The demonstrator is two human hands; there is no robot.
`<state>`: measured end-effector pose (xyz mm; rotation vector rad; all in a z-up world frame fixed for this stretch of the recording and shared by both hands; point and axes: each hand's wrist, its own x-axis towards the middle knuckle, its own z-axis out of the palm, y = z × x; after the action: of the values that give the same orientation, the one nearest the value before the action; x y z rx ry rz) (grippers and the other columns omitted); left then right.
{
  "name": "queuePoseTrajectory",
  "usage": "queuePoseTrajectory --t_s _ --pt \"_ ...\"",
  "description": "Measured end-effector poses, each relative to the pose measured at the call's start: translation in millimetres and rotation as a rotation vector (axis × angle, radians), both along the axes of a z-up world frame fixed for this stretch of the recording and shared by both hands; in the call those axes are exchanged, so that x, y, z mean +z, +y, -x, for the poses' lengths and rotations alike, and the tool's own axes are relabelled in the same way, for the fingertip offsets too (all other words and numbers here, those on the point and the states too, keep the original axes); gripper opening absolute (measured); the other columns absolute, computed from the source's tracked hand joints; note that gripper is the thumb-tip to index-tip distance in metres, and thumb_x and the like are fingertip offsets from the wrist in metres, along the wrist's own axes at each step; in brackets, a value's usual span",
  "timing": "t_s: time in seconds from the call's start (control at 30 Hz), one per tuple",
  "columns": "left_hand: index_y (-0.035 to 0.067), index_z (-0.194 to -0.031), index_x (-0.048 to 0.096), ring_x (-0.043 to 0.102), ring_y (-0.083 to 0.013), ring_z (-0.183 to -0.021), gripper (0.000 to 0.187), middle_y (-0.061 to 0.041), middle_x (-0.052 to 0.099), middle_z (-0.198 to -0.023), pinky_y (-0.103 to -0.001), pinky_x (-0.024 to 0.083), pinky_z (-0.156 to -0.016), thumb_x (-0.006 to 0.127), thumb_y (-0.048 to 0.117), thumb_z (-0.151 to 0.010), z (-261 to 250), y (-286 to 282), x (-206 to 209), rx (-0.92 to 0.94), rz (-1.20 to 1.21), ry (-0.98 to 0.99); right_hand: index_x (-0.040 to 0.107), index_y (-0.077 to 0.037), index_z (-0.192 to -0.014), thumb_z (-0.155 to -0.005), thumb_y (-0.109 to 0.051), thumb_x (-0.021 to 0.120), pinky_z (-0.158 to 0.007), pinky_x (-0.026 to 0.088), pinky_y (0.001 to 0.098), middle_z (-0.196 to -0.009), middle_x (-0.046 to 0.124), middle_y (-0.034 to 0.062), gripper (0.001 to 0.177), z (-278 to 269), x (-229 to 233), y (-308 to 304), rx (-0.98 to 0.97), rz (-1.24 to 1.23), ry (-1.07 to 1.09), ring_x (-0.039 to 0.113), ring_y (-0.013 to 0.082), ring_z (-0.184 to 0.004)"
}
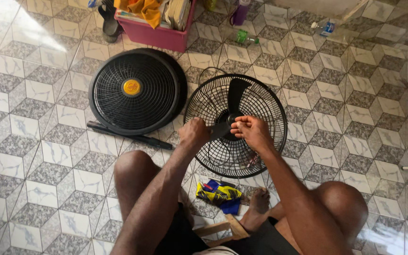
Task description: The person disassembles a black electric fan while sitting on the floor. They remove the front grill, unscrew the rear grill using a screwdriver, and detach the fan blades from the motor housing.
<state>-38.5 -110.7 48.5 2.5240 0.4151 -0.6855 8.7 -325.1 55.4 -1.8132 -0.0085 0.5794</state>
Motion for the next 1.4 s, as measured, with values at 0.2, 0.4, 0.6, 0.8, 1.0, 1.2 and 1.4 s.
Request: queuePoseTrajectory --t_s 0.2,0.4,0.6,0.8,1.0,1.2,1.4 --pt "0.006 -0.115 0.071 0.074 -0.0244 -0.081 0.032 -0.015 0.076 -0.097 -0.037 0.061 -0.067 0.065 0.032 -0.097 24.5 -15.0 -79.4 0.047 0.007 0.190 0.066 0.003 -0.121 -0.100 -0.010 0.060 -0.072 0.066 0.0278 -0.102 0.078 0.0136 0.026 6.4 -13.4 -4.2 0.086 0.190 -0.041 0.078 0.0172 -0.086" --pt "0.000 -0.109 0.073 0.072 -0.0260 -0.084 0.051 -0.018 0.074 -0.101 -0.037 0.058 -0.066 0.063 0.050 -0.100 53.5 -8.2 -164.7 0.106 -0.035 0.285 0.066 0.004 -0.122 -0.100 -0.009 0.059 -0.071 0.065 0.0293 -0.101 0.078 0.0140 0.026 7.2 -15.2 -14.5 0.083 0.165 -0.003 0.078 0.0180 -0.085" --pt "-0.011 -0.082 0.072 0.073 -0.0313 -0.060 0.024 -0.022 0.074 -0.075 -0.040 0.056 -0.043 0.075 0.012 -0.088 82.6 -13.2 -228.7 0.790 0.524 0.168 0.065 0.004 -0.122 -0.100 -0.010 0.059 -0.072 0.065 0.0280 -0.102 0.077 0.0131 0.026 3.0 -15.6 -26.8 0.041 0.170 0.035 0.077 0.0174 -0.085" --pt "-0.013 -0.078 0.071 0.076 -0.0303 -0.059 0.017 -0.023 0.074 -0.069 -0.039 0.061 -0.048 0.074 0.003 -0.084 81.8 -6.2 -239.7 0.835 0.407 0.097 0.065 0.005 -0.121 -0.100 -0.011 0.060 -0.070 0.064 0.0281 -0.100 0.077 0.0139 0.026 4.5 -22.4 -31.6 0.049 0.151 0.026 0.077 0.0170 -0.083" --pt "-0.013 -0.084 0.070 0.076 -0.0319 -0.061 0.017 -0.024 0.074 -0.072 -0.041 0.061 -0.052 0.069 0.003 -0.088 93.5 7.9 -221.8 0.863 0.333 0.138 0.065 0.004 -0.121 -0.100 -0.012 0.061 -0.069 0.062 0.0282 -0.100 0.077 0.0130 0.027 6.3 -26.3 -37.7 0.035 0.142 0.033 0.077 0.0168 -0.083" --pt "-0.011 -0.081 0.076 0.076 -0.0286 -0.059 0.022 -0.021 0.076 -0.073 -0.039 0.063 -0.056 0.069 0.007 -0.092 105.5 31.5 -234.5 0.822 0.236 0.322 0.066 0.002 -0.121 -0.100 -0.014 0.063 -0.069 0.064 0.0270 -0.099 0.077 0.0108 0.027 5.7 -29.4 -42.0 0.064 0.236 0.028 0.077 0.0152 -0.083" --pt "-0.008 -0.091 0.076 0.079 -0.0316 -0.072 0.016 -0.023 0.078 -0.082 -0.039 0.064 -0.060 0.071 0.007 -0.090 125.8 43.5 -255.3 0.816 0.120 0.295 0.068 0.003 -0.119 -0.098 -0.012 0.066 -0.068 0.062 0.0279 -0.097 0.077 0.0117 0.026 7.6 -34.7 -38.4 0.060 0.190 0.060 0.076 0.0158 -0.081"
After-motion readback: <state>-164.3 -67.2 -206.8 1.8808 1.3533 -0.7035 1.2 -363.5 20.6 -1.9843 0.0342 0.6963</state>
